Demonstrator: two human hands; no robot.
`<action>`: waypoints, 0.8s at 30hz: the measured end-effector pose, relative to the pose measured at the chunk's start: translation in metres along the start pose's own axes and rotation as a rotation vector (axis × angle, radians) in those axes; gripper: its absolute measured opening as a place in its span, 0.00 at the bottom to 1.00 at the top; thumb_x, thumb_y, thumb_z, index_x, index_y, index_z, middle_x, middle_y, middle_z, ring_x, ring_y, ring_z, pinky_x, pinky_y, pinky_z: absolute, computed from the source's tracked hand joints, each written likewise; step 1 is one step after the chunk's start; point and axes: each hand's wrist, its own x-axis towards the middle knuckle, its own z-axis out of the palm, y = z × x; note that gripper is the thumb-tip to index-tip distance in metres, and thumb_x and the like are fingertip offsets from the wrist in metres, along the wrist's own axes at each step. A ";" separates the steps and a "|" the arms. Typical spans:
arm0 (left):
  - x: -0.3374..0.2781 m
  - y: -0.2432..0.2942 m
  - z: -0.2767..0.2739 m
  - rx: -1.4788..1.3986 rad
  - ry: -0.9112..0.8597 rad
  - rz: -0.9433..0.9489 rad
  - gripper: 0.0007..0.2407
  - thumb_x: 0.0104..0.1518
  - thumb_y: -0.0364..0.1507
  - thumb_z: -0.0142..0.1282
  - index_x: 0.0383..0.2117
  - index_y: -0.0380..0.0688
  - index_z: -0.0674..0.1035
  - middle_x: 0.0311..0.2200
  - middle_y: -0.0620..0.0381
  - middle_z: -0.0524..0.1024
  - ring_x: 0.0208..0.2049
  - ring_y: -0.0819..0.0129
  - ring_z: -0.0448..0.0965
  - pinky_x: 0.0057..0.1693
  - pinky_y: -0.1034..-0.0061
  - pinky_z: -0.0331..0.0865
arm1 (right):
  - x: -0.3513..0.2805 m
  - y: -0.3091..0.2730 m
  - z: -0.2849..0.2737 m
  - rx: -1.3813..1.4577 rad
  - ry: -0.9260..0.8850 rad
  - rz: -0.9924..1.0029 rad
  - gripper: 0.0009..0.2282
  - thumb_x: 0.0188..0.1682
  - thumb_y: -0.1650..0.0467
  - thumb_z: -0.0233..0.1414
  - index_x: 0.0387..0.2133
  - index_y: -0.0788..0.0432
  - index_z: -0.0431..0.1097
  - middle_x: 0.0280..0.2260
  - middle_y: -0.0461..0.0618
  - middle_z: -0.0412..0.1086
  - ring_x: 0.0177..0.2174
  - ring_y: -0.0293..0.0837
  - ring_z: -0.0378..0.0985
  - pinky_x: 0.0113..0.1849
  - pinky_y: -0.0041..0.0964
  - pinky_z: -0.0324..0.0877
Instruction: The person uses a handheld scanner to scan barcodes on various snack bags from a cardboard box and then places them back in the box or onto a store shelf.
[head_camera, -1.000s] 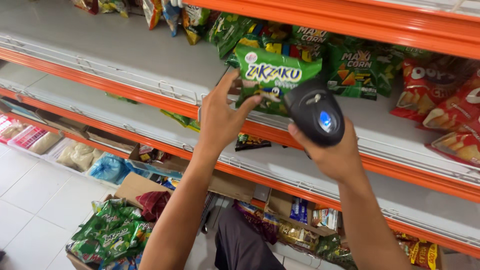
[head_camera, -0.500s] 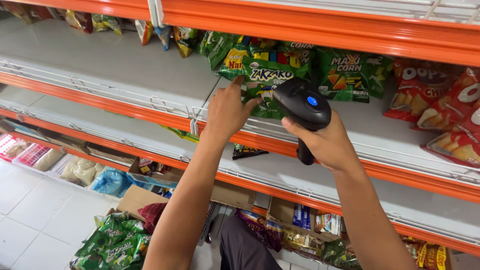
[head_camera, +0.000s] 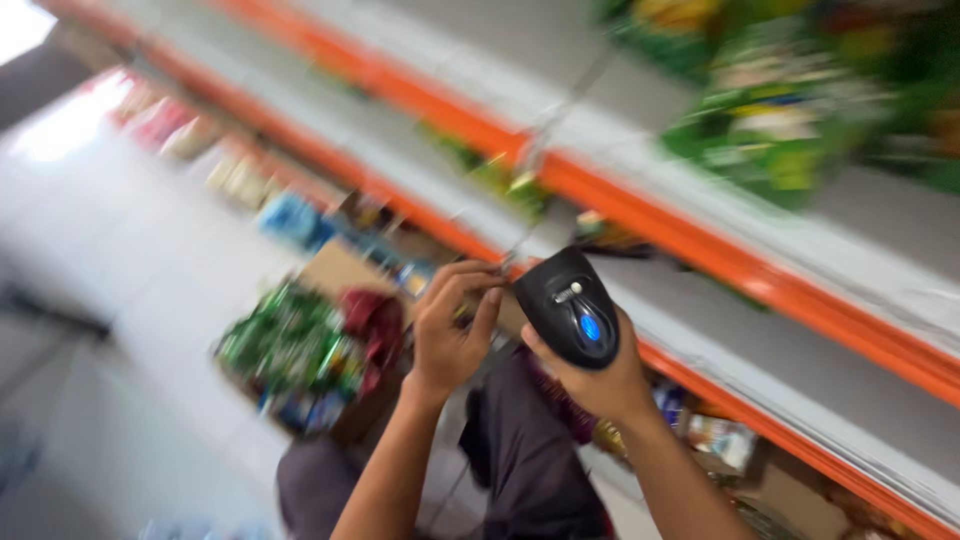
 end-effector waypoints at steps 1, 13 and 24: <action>-0.025 -0.024 -0.013 -0.140 0.024 -0.203 0.04 0.61 0.23 0.56 0.39 0.37 0.80 0.44 0.48 0.80 0.44 0.58 0.84 0.47 0.72 0.80 | 0.010 0.021 0.022 -0.003 -0.070 0.028 0.15 0.48 0.75 0.65 0.46 0.70 0.73 0.34 0.65 0.76 0.29 0.48 0.74 0.33 0.42 0.70; -0.253 -0.252 -0.178 0.554 0.295 -0.954 0.08 0.55 0.33 0.62 0.37 0.45 0.82 0.35 0.51 0.82 0.36 0.59 0.85 0.44 0.66 0.76 | 0.080 0.265 0.256 0.177 -0.456 0.358 0.16 0.47 0.71 0.60 0.48 0.63 0.74 0.44 0.51 0.78 0.40 0.44 0.83 0.36 0.36 0.75; -0.266 -0.381 -0.207 0.671 0.421 -1.245 0.21 0.47 0.40 0.70 0.44 0.44 0.77 0.38 0.43 0.81 0.42 0.46 0.80 0.48 0.58 0.72 | 0.099 0.340 0.325 0.226 -0.434 0.489 0.13 0.46 0.70 0.61 0.43 0.64 0.76 0.40 0.51 0.79 0.37 0.45 0.84 0.36 0.36 0.74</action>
